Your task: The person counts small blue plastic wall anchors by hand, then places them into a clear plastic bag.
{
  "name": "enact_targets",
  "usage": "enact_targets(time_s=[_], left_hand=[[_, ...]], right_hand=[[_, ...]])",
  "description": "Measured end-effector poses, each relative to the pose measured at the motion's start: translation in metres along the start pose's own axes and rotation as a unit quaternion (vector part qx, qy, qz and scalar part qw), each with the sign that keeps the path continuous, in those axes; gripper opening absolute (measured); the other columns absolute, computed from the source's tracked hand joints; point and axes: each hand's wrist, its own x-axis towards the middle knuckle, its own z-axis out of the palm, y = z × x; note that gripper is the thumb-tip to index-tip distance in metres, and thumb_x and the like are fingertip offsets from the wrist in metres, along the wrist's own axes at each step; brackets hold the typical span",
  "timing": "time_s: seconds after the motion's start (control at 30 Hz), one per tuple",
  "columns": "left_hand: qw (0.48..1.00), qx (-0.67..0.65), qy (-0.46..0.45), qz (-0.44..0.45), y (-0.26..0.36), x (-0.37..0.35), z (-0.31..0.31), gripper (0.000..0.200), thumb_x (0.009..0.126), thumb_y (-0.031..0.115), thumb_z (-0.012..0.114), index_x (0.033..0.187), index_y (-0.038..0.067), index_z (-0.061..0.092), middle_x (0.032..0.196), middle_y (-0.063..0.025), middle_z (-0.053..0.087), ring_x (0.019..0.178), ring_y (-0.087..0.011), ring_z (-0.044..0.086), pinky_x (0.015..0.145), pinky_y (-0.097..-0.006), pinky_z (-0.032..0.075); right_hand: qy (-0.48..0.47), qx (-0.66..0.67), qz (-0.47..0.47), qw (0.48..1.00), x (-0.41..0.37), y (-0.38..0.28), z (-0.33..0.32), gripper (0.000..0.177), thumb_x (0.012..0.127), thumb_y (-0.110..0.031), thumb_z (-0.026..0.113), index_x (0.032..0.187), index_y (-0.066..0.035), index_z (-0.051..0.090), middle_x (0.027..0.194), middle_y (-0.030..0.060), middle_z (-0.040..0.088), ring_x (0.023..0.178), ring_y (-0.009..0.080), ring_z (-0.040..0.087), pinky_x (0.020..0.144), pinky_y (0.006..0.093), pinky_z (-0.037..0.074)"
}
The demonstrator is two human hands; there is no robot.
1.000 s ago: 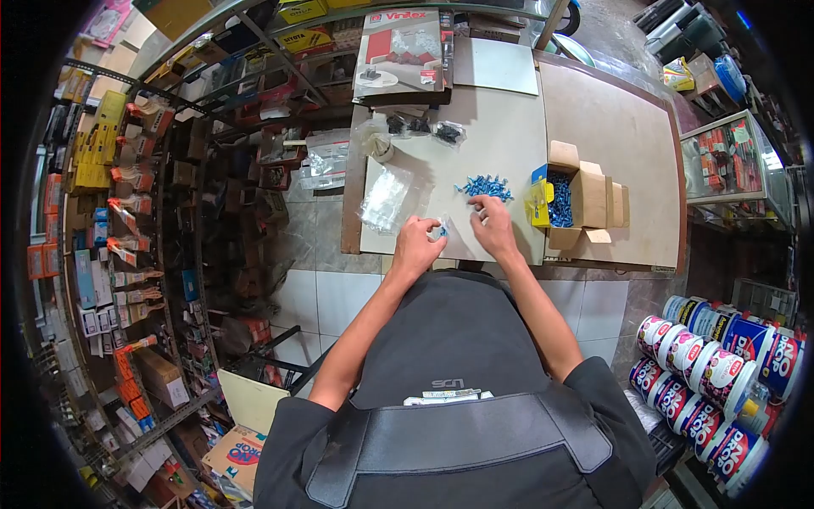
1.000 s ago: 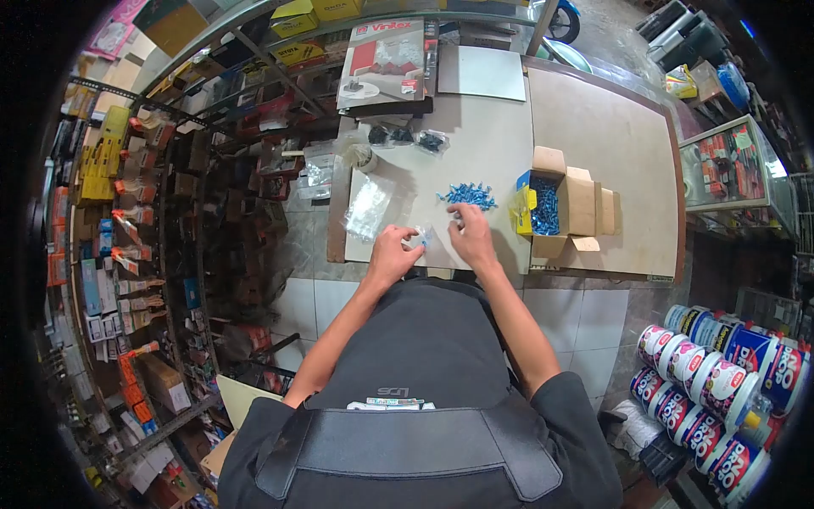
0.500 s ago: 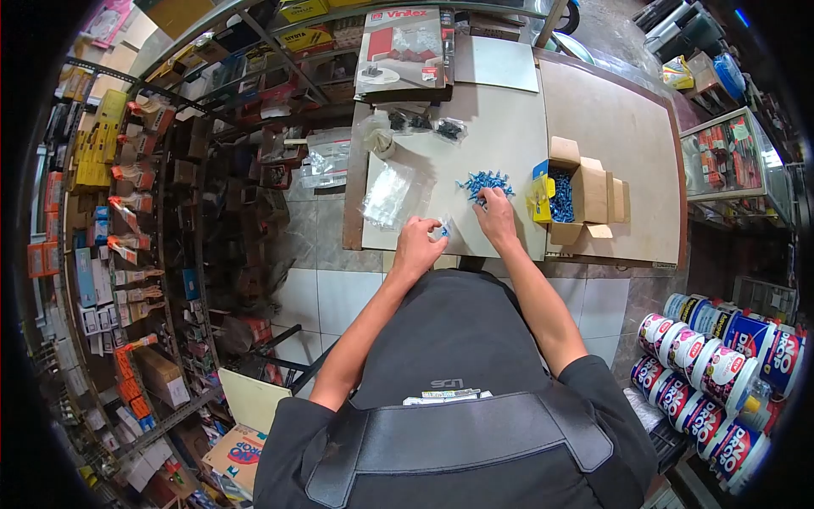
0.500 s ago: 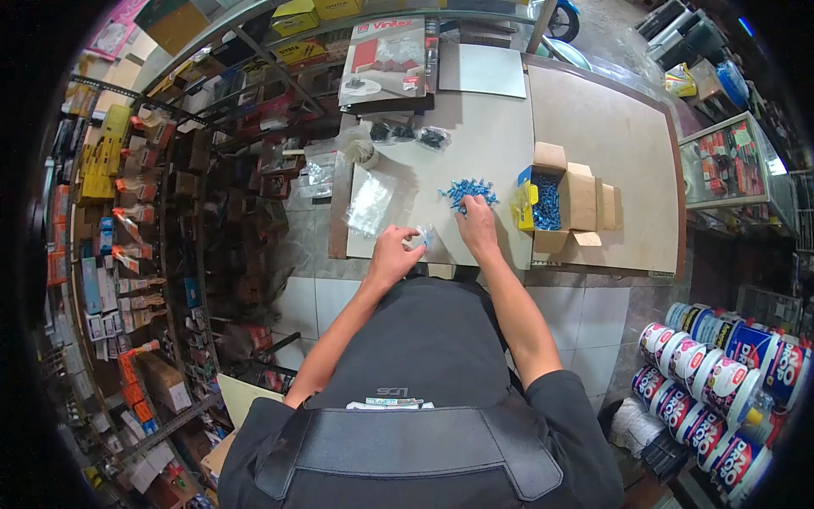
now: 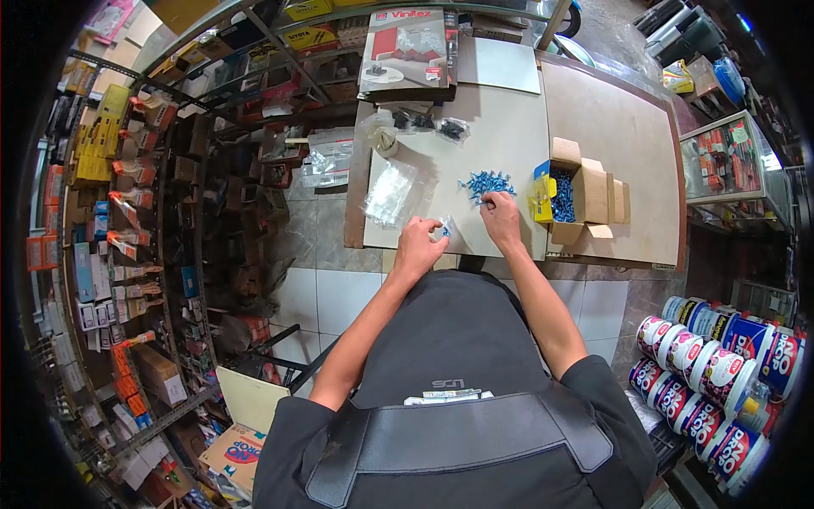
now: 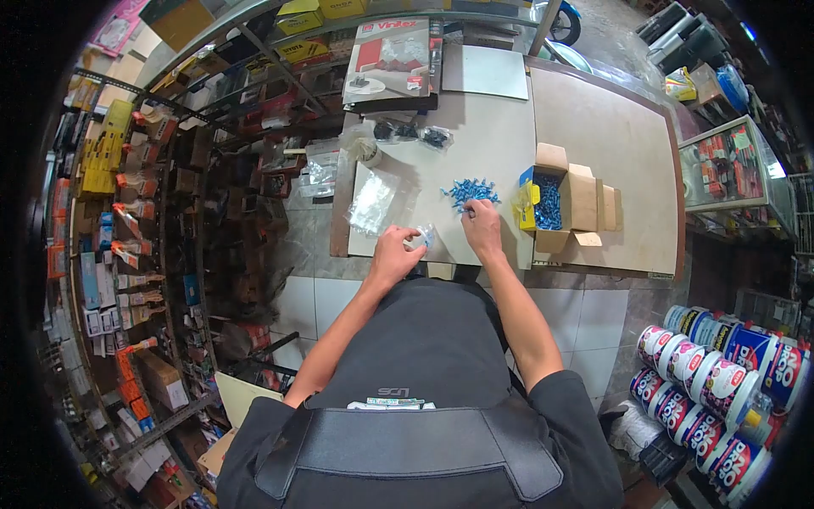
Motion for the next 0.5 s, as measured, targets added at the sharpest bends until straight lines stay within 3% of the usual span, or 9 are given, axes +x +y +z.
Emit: enact_targets(time_s=[0.17, 0.23, 0.5], left_hand=[[1.0, -0.008, -0.002, 0.001, 0.004, 0.0, 0.0, 0.032, 0.08, 0.018, 0.075, 0.109, 0.004, 0.074, 0.099, -0.0185, 0.065, 0.07, -0.0261, 0.071, 0.077, -0.0374, 0.056], [1.0, -0.012, -0.007, 0.001, 0.007, 0.001, 0.0, 0.032, 0.08, 0.018, 0.074, 0.109, 0.005, 0.074, 0.099, -0.0184, 0.065, 0.07, -0.0261, 0.07, 0.077, -0.0373, 0.056], [1.0, -0.004, -0.013, 0.01, 0.011, 0.003, 0.002, 0.038, 0.082, 0.018, 0.08, 0.118, 0.009, 0.072, 0.101, -0.0166, 0.064, 0.072, -0.0244, 0.072, 0.073, -0.0349, 0.058]], right_hand=[[0.008, 0.091, 0.005, 0.996, -0.007, -0.038, -0.015, 0.019, 0.081, -0.004, 0.071, 0.101, -0.004, 0.072, 0.094, 0.0128, 0.065, 0.078, 0.0232, 0.066, 0.074, 0.033, 0.053], [-0.017, 0.201, 0.005, 0.98, -0.012, -0.052, -0.019, 0.02, 0.081, -0.005, 0.074, 0.102, -0.004, 0.072, 0.092, 0.0097, 0.066, 0.077, 0.0194, 0.066, 0.072, 0.0301, 0.053], [-0.114, 0.158, -0.081, 0.977, -0.024, -0.088, -0.039, 0.019, 0.082, -0.003, 0.072, 0.101, -0.004, 0.072, 0.09, 0.0083, 0.065, 0.081, 0.0181, 0.065, 0.07, 0.0302, 0.052]])
